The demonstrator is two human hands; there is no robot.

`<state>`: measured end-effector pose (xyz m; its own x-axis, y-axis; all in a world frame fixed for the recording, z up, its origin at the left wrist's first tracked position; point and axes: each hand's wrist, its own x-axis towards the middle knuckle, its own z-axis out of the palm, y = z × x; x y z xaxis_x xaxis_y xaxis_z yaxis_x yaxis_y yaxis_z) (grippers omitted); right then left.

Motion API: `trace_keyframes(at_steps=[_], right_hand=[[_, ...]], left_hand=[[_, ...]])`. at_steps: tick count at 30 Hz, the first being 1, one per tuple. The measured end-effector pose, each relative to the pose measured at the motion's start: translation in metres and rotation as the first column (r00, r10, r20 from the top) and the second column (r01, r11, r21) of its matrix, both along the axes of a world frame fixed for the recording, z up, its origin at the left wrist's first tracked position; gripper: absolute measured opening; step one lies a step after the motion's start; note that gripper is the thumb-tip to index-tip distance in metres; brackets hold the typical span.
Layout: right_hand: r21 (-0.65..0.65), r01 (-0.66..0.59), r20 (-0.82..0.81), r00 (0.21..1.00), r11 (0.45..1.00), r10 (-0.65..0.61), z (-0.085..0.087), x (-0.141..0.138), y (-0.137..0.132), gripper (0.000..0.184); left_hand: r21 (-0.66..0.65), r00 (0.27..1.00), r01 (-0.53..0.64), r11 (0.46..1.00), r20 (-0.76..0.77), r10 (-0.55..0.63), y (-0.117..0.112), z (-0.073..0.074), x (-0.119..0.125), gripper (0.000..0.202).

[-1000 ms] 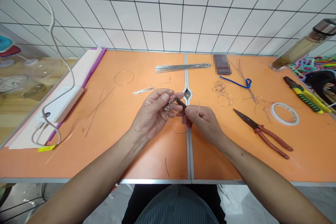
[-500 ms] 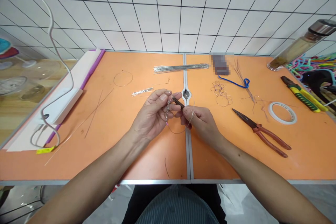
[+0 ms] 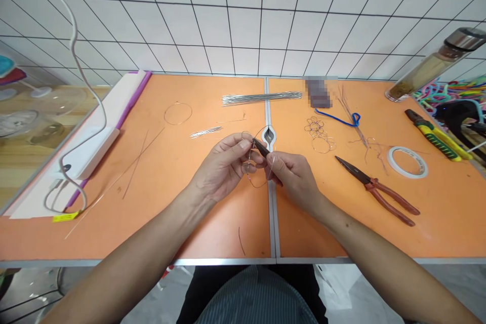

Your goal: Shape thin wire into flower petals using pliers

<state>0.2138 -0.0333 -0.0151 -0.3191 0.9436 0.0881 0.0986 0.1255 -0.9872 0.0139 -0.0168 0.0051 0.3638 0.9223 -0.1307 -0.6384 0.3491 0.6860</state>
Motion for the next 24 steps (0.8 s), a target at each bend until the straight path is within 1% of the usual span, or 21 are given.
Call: trace_keyframes(at_steps=[4, 10, 13, 18, 24], right_hand=[[-0.015, -0.038, 0.042, 0.998, 0.999, 0.039, 0.002, 0.001, 0.002, 0.058], [-0.002, -0.075, 0.055, 0.996, 0.997, 0.075, 0.009, 0.000, 0.004, 0.057], [0.007, -0.067, 0.093, 0.993, 0.998, 0.066, 0.011, 0.000, 0.005, 0.058], [-0.019, -0.030, 0.094, 0.995, 0.999, 0.031, 0.013, 0.001, 0.004, 0.058], [-0.032, -0.021, 0.086, 0.996, 0.999, 0.024, 0.016, 0.000, 0.003, 0.057]], left_hand=[[0.000, 0.999, -0.002, 1.000, -0.036, 0.002, 0.001, -0.001, -0.001, 0.030], [-0.013, 1.000, -0.001, 1.000, -0.007, 0.000, 0.003, -0.001, -0.002, 0.029], [-0.012, 1.000, -0.002, 1.000, 0.012, 0.003, 0.003, 0.000, -0.002, 0.030], [-0.014, 0.999, 0.033, 0.999, 0.034, -0.032, 0.003, 0.000, -0.002, 0.028], [-0.098, 0.998, 0.016, 0.995, 0.062, -0.010, 0.004, -0.001, -0.002, 0.023]])
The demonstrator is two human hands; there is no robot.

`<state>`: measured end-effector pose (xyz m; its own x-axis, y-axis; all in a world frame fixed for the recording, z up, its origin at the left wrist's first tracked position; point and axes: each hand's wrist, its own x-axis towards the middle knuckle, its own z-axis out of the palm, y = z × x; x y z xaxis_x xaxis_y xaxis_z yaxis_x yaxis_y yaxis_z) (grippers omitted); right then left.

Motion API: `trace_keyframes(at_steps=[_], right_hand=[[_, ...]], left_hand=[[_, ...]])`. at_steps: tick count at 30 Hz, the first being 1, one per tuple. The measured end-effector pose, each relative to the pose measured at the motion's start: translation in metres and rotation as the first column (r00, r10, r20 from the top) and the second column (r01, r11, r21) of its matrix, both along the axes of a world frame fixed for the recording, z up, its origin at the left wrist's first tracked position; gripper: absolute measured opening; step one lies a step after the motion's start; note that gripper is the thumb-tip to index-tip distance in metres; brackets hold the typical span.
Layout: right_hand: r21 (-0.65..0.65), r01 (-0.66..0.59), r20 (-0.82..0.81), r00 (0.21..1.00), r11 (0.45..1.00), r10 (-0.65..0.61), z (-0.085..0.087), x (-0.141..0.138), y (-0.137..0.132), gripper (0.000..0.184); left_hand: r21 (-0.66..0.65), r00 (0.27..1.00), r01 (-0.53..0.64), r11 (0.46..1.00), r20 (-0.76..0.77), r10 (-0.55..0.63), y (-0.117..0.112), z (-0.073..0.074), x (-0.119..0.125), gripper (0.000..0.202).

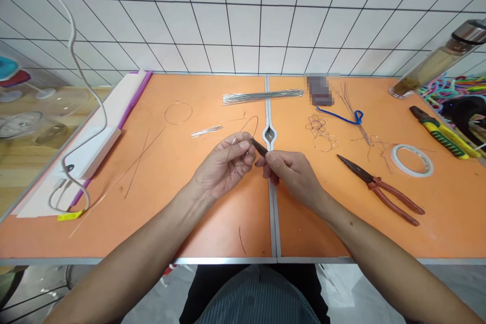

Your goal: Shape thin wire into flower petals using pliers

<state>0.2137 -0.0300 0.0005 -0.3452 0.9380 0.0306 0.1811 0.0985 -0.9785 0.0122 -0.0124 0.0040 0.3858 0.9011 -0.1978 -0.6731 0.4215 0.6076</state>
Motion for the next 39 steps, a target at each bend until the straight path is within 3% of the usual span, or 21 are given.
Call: trace_keyframes(at_steps=[6, 26, 39], right_hand=[[-0.057, -0.019, -0.032, 0.999, 0.998, 0.018, -0.004, 0.001, 0.003, 0.054], [-0.244, -0.125, -0.139, 0.986, 0.962, 0.093, -0.008, 0.011, 0.011, 0.054], [-0.271, -0.162, -0.130, 0.983, 0.949, 0.131, -0.006, 0.014, 0.012, 0.054]], left_hand=[[-0.035, 1.000, 0.010, 0.999, 0.003, -0.009, 0.002, 0.000, -0.001, 0.020], [0.068, 0.998, 0.050, 0.996, -0.045, -0.047, 0.004, -0.002, -0.002, 0.022], [0.111, 0.990, 0.049, 0.993, -0.137, -0.033, 0.004, -0.004, -0.002, 0.037]])
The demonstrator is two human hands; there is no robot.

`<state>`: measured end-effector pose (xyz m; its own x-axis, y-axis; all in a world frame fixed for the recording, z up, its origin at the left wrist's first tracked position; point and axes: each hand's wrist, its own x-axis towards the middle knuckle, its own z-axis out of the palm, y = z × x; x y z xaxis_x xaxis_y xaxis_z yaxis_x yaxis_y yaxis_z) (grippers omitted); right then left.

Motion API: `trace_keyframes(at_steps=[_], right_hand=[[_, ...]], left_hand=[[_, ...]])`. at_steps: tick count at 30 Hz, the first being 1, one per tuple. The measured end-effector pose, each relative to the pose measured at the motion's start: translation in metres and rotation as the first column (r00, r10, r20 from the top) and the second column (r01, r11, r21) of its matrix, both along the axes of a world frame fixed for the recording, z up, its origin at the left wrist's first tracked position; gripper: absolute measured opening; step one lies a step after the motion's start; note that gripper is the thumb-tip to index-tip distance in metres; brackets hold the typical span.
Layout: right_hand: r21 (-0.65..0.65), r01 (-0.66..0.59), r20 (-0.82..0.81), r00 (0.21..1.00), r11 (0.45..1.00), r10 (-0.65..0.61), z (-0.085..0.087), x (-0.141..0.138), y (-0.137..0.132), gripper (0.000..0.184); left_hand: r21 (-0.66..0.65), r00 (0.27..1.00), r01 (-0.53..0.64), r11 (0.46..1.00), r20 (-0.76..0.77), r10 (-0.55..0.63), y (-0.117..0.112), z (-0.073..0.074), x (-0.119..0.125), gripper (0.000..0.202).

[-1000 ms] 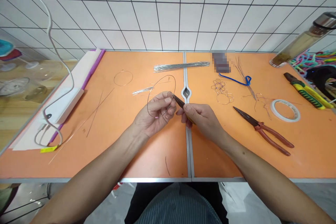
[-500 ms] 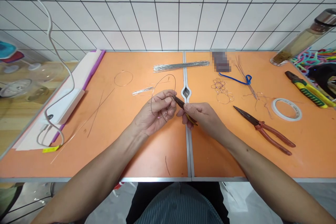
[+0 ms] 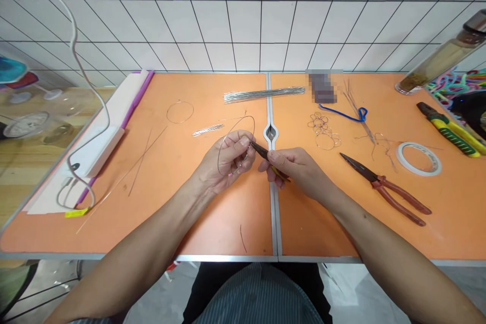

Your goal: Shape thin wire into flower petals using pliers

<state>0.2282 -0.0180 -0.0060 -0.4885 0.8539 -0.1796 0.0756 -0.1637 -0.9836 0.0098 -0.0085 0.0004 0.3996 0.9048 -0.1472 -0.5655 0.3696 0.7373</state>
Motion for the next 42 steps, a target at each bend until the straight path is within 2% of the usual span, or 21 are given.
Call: trace_keyframes(at_steps=[11, 21, 42], right_hand=[[0.013, 0.021, 0.029, 0.999, 1.000, -0.021, 0.0008, -0.0007, -0.0024, 0.057], [0.073, 0.047, 0.076, 0.996, 0.996, -0.052, 0.0043, -0.0026, -0.0066, 0.060], [-0.010, 0.035, 0.032, 0.999, 0.999, -0.035, 0.0075, 0.0007, -0.0093, 0.059]], left_hand=[[0.044, 0.999, 0.016, 0.999, -0.032, -0.015, 0.0015, -0.0029, -0.0011, 0.037], [0.060, 1.000, 0.021, 0.998, -0.003, -0.020, 0.0006, -0.0037, -0.0024, 0.028], [0.095, 0.997, 0.030, 0.995, -0.072, -0.023, 0.0013, 0.0013, -0.0018, 0.037]])
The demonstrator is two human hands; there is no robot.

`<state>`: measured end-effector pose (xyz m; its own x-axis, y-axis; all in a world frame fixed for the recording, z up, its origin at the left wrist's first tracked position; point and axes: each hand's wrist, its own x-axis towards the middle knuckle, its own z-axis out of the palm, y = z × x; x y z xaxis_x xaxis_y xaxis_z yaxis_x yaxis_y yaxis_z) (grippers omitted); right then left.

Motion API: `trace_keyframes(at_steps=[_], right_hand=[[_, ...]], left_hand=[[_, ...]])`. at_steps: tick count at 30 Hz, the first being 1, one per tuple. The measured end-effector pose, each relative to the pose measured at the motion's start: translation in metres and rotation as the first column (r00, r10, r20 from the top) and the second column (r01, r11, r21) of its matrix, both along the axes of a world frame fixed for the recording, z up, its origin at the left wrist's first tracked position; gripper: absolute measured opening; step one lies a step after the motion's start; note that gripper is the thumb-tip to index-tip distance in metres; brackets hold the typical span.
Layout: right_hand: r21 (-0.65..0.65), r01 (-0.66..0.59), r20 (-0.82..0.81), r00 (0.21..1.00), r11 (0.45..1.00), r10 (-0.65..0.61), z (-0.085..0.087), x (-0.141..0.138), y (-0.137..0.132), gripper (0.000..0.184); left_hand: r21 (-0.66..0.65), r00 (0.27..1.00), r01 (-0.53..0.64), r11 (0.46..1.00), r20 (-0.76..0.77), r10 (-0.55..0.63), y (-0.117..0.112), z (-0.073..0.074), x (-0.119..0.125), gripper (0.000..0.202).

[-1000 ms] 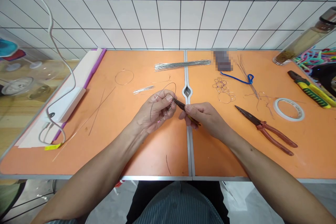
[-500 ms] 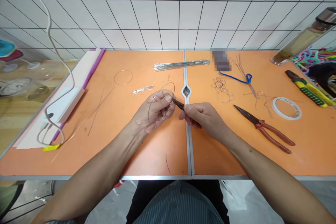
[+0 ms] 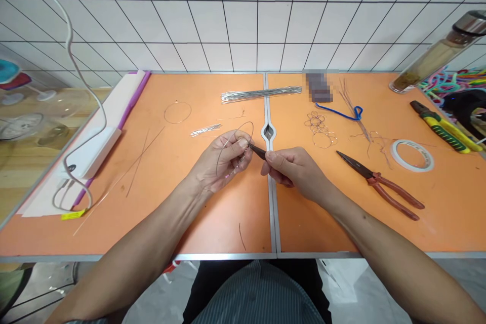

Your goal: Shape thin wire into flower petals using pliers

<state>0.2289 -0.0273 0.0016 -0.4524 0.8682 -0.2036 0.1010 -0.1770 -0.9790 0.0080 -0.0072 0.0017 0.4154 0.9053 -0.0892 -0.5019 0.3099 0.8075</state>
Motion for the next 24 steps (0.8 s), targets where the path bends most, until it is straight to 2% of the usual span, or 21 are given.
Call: trace_keyframes(at_steps=[9, 14, 18, 21, 24], right_hand=[[-0.080, 0.008, 0.009, 1.000, 0.997, -0.007, -0.003, 0.003, 0.001, 0.060], [-0.076, -0.002, 0.014, 1.000, 0.997, 0.003, -0.002, 0.004, 0.001, 0.059], [0.074, -0.014, 0.096, 0.995, 0.997, 0.007, 0.004, 0.002, 0.003, 0.061], [0.209, 0.019, 0.158, 0.986, 0.978, -0.053, 0.007, 0.000, 0.004, 0.061], [0.280, 0.050, 0.191, 0.976, 0.959, -0.106, 0.009, -0.002, 0.005, 0.059]], left_hand=[[0.013, 1.000, 0.004, 1.000, -0.016, -0.003, 0.000, -0.001, 0.000, 0.038], [0.019, 0.999, -0.006, 1.000, -0.043, 0.007, -0.001, 0.000, 0.000, 0.039], [0.072, 0.997, -0.037, 0.997, -0.068, 0.042, -0.002, 0.004, -0.001, 0.038], [0.090, 0.996, -0.054, 0.994, -0.061, 0.059, -0.002, 0.007, -0.001, 0.038], [0.060, 0.996, -0.063, 0.996, -0.054, 0.067, -0.003, 0.008, -0.001, 0.039]])
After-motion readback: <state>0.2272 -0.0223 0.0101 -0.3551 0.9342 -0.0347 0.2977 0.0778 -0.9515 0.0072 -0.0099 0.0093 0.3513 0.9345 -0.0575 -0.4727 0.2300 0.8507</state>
